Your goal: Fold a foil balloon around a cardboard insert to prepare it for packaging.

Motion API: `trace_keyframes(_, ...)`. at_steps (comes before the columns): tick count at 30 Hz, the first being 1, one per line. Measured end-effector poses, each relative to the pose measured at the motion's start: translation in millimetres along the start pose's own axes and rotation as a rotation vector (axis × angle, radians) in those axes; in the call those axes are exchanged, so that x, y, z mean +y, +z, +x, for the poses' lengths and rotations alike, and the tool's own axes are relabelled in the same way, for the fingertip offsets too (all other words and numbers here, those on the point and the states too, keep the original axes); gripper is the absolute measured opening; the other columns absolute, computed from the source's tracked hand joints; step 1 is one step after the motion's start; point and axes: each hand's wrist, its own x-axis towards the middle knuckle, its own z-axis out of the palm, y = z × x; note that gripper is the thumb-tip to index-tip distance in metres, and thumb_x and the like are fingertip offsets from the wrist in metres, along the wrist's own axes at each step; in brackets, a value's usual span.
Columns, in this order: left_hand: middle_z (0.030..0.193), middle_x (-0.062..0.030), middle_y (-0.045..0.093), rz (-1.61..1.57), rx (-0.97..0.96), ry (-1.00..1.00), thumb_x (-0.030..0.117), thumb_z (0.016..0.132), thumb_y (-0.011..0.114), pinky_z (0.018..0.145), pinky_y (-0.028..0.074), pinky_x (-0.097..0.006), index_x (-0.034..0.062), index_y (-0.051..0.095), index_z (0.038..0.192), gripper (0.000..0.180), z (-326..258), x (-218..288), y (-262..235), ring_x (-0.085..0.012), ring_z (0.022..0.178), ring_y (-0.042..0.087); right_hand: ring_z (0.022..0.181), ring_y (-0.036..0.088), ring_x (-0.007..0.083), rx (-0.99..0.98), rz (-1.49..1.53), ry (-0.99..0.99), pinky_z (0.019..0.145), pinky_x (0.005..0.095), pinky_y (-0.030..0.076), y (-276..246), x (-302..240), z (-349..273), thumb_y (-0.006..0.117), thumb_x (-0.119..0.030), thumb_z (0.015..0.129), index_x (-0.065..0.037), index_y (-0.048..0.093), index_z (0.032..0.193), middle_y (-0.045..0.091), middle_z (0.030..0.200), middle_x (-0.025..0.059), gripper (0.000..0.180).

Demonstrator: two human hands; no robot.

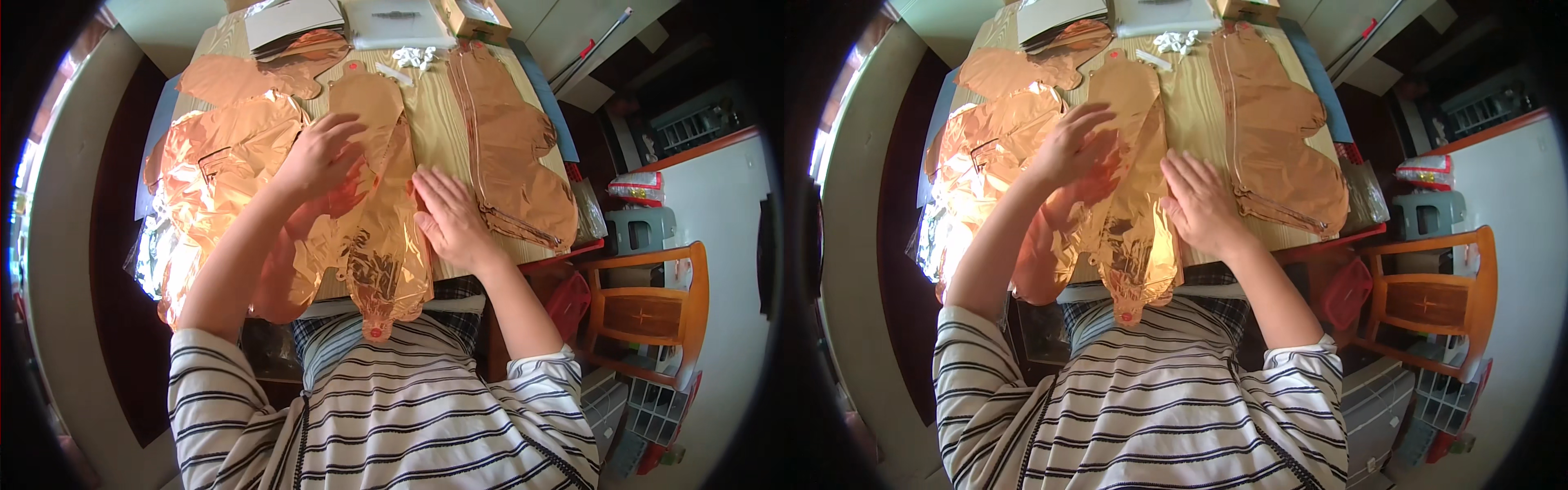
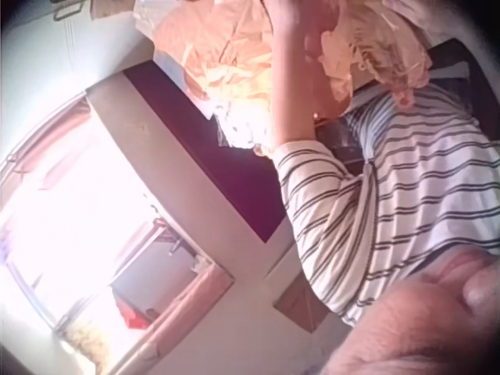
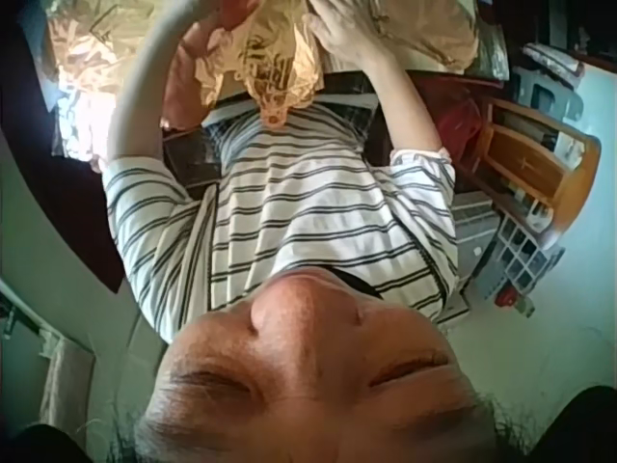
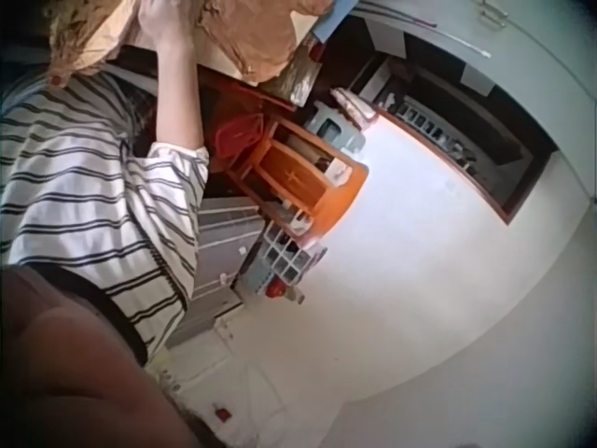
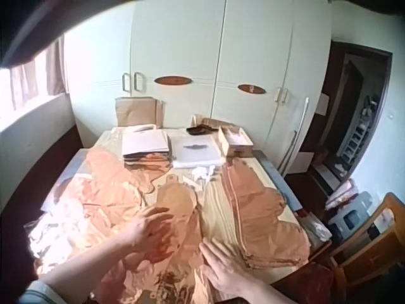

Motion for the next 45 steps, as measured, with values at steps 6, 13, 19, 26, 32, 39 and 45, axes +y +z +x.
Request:
trace_keyframes(6, 0.145, -0.0212, 0.052, 0.245, -0.130, -0.026, 0.023, 0.091, 0.067, 0.115, 0.036, -0.051, 0.0013, 0.058, 0.136, 0.051, -109, 24, -28, -0.0402, 0.138, 0.045, 0.154, 0.023, 0.0326, -0.035, -0.119, -0.016, 0.125, 0.0514, 0.016, 11, 16, 16, 0.046, -0.039, 0.106, -0.002, 0.034, 0.156, 0.029, 0.165, 0.0163, 0.064)
trace_keyframes(13, 0.151, -0.0248, 0.045, 0.232, -0.160, -0.093, 0.028, 0.088, 0.070, 0.120, 0.029, -0.053, -0.0018, 0.049, 0.145, 0.068, -140, 56, -12, -0.0427, 0.144, 0.038, 0.152, 0.025, 0.0357, -0.027, -0.147, -0.058, 0.123, 0.0532, 0.018, 13, 19, 11, 0.049, -0.042, 0.104, -0.001, 0.036, 0.155, 0.029, 0.164, 0.0173, 0.066)
trace_keyframes(19, 0.150, -0.0236, 0.045, 0.317, -0.155, -0.119, 0.031, 0.089, 0.069, 0.118, 0.030, -0.053, 0.0000, 0.049, 0.144, 0.066, -133, 65, -15, -0.0429, 0.142, 0.039, 0.154, 0.022, 0.0341, -0.070, -0.189, -0.048, 0.125, 0.0501, 0.015, 11, 16, 12, 0.047, -0.043, 0.105, -0.004, 0.030, 0.158, 0.025, 0.167, 0.0148, 0.068)
trace_keyframes(26, 0.147, -0.0242, 0.047, 0.292, -0.106, -0.099, 0.029, 0.092, 0.067, 0.116, 0.035, -0.051, -0.0009, 0.050, 0.141, 0.060, -117, 57, -11, -0.0427, 0.139, 0.042, 0.155, 0.017, 0.0337, -0.119, -0.165, -0.078, 0.126, 0.0518, 0.011, 8, 10, 13, 0.046, -0.044, 0.105, -0.004, 0.029, 0.158, 0.022, 0.168, 0.0150, 0.069)
trace_keyframes(32, 0.144, -0.0250, 0.049, 0.259, -0.032, -0.067, 0.027, 0.089, 0.070, 0.115, 0.036, -0.051, -0.0029, 0.051, 0.139, 0.061, -110, 41, 3, -0.0436, 0.136, 0.045, 0.156, 0.017, 0.0322, -0.135, -0.158, -0.107, 0.126, 0.0519, 0.011, 5, 14, 13, 0.046, -0.045, 0.105, -0.006, 0.030, 0.159, 0.023, 0.168, 0.0132, 0.069)
trace_keyframes(39, 0.143, -0.0252, 0.050, 0.262, -0.050, -0.067, 0.026, 0.088, 0.071, 0.113, 0.038, -0.050, -0.0029, 0.051, 0.138, 0.061, -108, 42, 2, -0.0439, 0.135, 0.046, 0.156, 0.017, 0.0321, -0.058, 0.002, -0.073, 0.126, 0.0524, 0.010, 4, 21, 18, 0.044, -0.048, 0.105, -0.004, 0.030, 0.158, 0.023, 0.167, 0.0149, 0.070)
trace_keyframes(45, 0.140, -0.0252, 0.052, 0.236, -0.055, -0.090, 0.029, 0.091, 0.069, 0.114, 0.036, -0.051, -0.0036, 0.053, 0.136, 0.058, -107, 44, 1, -0.0438, 0.134, 0.046, 0.157, 0.014, 0.0315, -0.124, -0.154, -0.052, 0.126, 0.0529, 0.008, 13, 18, 21, 0.041, -0.050, 0.106, -0.004, 0.027, 0.159, 0.019, 0.168, 0.0149, 0.072)
